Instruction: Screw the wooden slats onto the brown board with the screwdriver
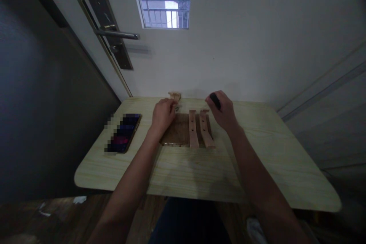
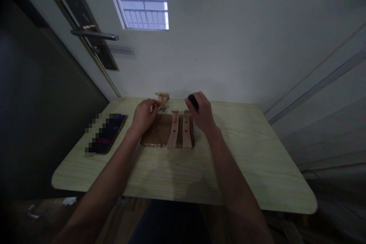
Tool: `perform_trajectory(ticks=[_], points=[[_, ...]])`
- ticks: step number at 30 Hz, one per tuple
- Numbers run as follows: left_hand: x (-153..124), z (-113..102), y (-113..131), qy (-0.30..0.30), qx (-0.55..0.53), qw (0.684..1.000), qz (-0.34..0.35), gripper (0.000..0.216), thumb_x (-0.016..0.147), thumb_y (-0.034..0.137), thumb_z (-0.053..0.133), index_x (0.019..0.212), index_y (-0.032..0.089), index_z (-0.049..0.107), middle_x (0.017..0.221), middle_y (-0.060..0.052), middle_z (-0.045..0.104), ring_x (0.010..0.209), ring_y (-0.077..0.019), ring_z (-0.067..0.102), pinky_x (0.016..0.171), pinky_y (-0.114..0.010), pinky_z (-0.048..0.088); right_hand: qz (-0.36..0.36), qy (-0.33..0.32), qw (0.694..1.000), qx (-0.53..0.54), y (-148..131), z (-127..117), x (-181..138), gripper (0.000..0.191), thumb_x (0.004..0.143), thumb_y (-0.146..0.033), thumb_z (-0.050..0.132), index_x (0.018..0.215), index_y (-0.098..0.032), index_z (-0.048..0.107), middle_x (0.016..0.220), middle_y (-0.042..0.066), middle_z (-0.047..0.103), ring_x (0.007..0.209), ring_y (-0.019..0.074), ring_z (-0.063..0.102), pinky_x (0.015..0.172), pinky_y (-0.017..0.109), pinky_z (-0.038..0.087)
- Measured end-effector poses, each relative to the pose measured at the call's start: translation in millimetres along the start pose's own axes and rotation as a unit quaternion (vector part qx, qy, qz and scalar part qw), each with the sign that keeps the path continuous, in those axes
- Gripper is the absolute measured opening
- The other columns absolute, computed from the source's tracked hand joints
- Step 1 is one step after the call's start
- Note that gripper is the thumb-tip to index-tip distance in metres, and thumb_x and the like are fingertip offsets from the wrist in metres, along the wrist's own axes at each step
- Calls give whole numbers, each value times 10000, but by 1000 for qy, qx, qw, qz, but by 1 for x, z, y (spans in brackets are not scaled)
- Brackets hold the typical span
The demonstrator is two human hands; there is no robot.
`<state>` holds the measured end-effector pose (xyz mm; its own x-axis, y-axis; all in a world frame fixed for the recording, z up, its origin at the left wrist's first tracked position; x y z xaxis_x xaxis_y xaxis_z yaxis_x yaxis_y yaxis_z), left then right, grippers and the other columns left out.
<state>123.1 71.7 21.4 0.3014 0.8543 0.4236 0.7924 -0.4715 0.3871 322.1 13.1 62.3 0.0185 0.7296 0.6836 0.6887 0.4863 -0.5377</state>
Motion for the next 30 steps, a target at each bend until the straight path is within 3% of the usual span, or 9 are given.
perform_trajectory(ticks=[3,7,12,16,22,30], points=[[1,-4,-11,-22,82,996,-24,239,897,162,487,999,148,703,1031,-116,712,1004,-259,629,913,-366,475,13,28,998,61,-4,-8,4,298,941,-475,441,798,-222,508,777,26,541,717,152,509,654,306,409],[5,4,-1,-79,138,987,-19,228,922,215,503,1001,145,705,1041,-145,709,1026,-288,617,865,-388,480,33,73,987,138,-4,-11,5,392,947,-550,383,758,-227,495,671,-9,478,594,121,455,559,279,366],[22,23,8,-139,166,974,-70,162,885,242,601,989,153,688,989,-159,721,1043,-305,636,916,-434,457,58,107,983,138,-2,-7,0,446,942,-587,356,713,-225,482,641,-10,461,578,118,438,545,276,354],[33,38,7,-160,163,970,-85,319,804,195,703,1106,120,630,1020,-203,706,1036,-319,659,911,-424,468,53,93,985,137,-4,-3,-4,436,939,-577,375,707,-223,479,637,-11,472,574,116,433,531,271,345],[39,47,0,-170,156,968,-95,447,850,115,582,1289,112,498,1122,-231,666,1027,-307,674,854,-376,507,61,79,987,128,-4,-2,-5,436,938,-574,380,699,-223,481,625,-9,478,559,114,427,518,267,346],[46,57,1,-177,150,969,-84,435,870,25,442,1303,64,473,1222,-262,602,1073,-326,646,831,-368,517,58,77,989,113,-3,-3,-6,443,939,-583,374,703,-225,483,620,-10,467,548,113,423,512,269,340]])
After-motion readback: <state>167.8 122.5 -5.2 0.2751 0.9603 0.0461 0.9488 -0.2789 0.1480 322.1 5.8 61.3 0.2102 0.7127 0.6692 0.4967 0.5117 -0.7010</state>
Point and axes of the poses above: each hand's wrist, its own x-axis towards the middle knuckle, its own z-axis out of the palm, y = z × x, the point moved 7 cm from there along x, towards the middle knuckle
